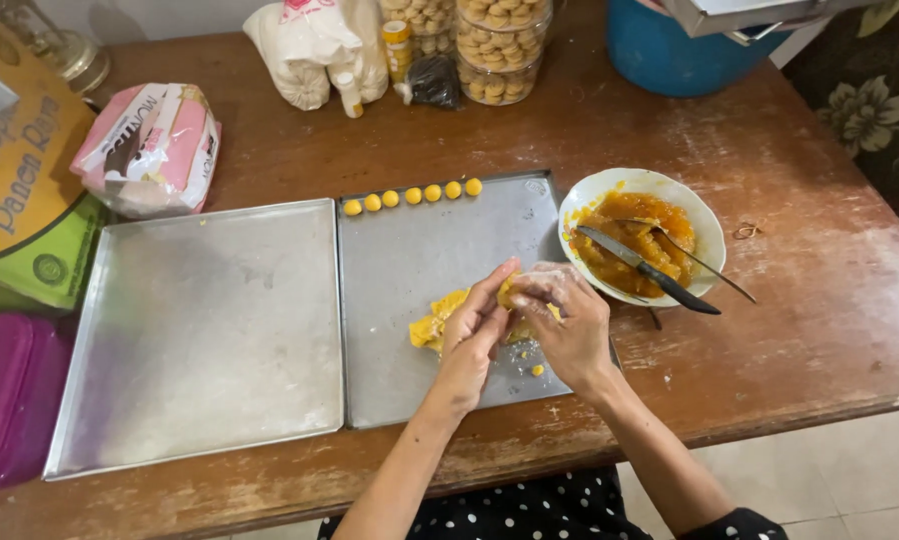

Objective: Shaping dough into balls and filling them with jam to make cookies

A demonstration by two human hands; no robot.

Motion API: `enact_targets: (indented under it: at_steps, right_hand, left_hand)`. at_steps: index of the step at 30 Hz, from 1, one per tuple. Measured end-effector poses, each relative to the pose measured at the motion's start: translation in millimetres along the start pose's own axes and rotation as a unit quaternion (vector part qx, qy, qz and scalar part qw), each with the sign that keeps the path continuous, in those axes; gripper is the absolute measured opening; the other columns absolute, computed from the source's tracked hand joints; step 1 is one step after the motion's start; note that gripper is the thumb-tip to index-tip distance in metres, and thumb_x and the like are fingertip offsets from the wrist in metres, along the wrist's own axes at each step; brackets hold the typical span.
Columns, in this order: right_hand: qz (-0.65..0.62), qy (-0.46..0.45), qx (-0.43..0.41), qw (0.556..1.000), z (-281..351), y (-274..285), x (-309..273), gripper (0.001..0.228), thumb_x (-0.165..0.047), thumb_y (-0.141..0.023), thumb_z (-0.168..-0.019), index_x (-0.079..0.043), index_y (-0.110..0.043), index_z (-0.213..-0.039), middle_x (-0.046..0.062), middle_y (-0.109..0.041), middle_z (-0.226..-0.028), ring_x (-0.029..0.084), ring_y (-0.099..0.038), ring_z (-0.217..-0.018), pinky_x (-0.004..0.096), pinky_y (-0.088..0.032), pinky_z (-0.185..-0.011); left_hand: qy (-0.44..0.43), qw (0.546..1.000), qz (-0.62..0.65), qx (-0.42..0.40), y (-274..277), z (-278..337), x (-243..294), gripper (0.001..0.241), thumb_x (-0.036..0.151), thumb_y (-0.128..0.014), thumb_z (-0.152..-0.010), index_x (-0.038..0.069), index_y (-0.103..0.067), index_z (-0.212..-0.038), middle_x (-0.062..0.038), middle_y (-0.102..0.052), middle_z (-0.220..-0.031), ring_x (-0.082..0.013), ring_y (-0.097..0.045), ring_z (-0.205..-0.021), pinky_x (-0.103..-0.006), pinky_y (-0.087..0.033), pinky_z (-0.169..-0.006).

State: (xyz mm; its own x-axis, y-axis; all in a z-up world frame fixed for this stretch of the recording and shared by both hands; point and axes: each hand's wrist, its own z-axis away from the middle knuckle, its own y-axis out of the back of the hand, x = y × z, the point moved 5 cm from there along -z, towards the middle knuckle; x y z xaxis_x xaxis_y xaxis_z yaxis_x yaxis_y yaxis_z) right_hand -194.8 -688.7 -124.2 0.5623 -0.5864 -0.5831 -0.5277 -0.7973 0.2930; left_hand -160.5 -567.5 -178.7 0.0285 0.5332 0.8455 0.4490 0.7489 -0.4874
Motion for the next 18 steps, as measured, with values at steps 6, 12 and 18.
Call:
enact_targets:
  at_steps: [6, 12, 18]
  right_hand:
    - [-0.004, -0.023, 0.006, 1.0, -1, -1, 3, 0.022, -0.005, -0.085, -0.083, -0.004, -0.076, -0.104, 0.009, -0.067, -0.095, 0.026, -0.069, -0.093, 0.033, -0.059, -0.078]
    - [-0.045, -0.092, -0.094, 0.99, -8, 8, -6, 0.015, -0.002, -0.083, -0.081, -0.005, -0.078, -0.095, 0.015, -0.076, -0.09, 0.028, -0.072, -0.085, 0.04, -0.059, -0.079]
    - [0.264, -0.107, -0.389, 0.876, 25, 24, 27, 0.056, -0.018, -0.083, -0.078, 0.0, -0.065, -0.128, 0.025, -0.065, -0.131, 0.045, -0.058, -0.127, 0.051, -0.044, -0.109]
  left_hand:
    - [-0.023, 0.998, 0.043, 0.045, -5, -2, -7, 0.046, 0.002, -0.047, -0.105, 0.007, -0.049, -0.151, -0.009, -0.056, -0.152, -0.0162, -0.055, -0.133, -0.028, -0.049, -0.105]
    - [0.004, 0.997, -0.072, 0.036, 29, -6, -39, 0.041, -0.004, -0.052, -0.102, 0.007, -0.063, -0.14, -0.017, -0.072, -0.114, -0.0122, -0.068, -0.086, -0.0242, -0.059, -0.076]
    - [0.015, 0.996, 0.068, 0.055, 33, -12, -8, 0.033, -0.003, -0.047, -0.103, -0.004, -0.06, -0.134, -0.028, -0.071, -0.12, -0.0371, -0.073, -0.108, -0.0439, -0.063, -0.092]
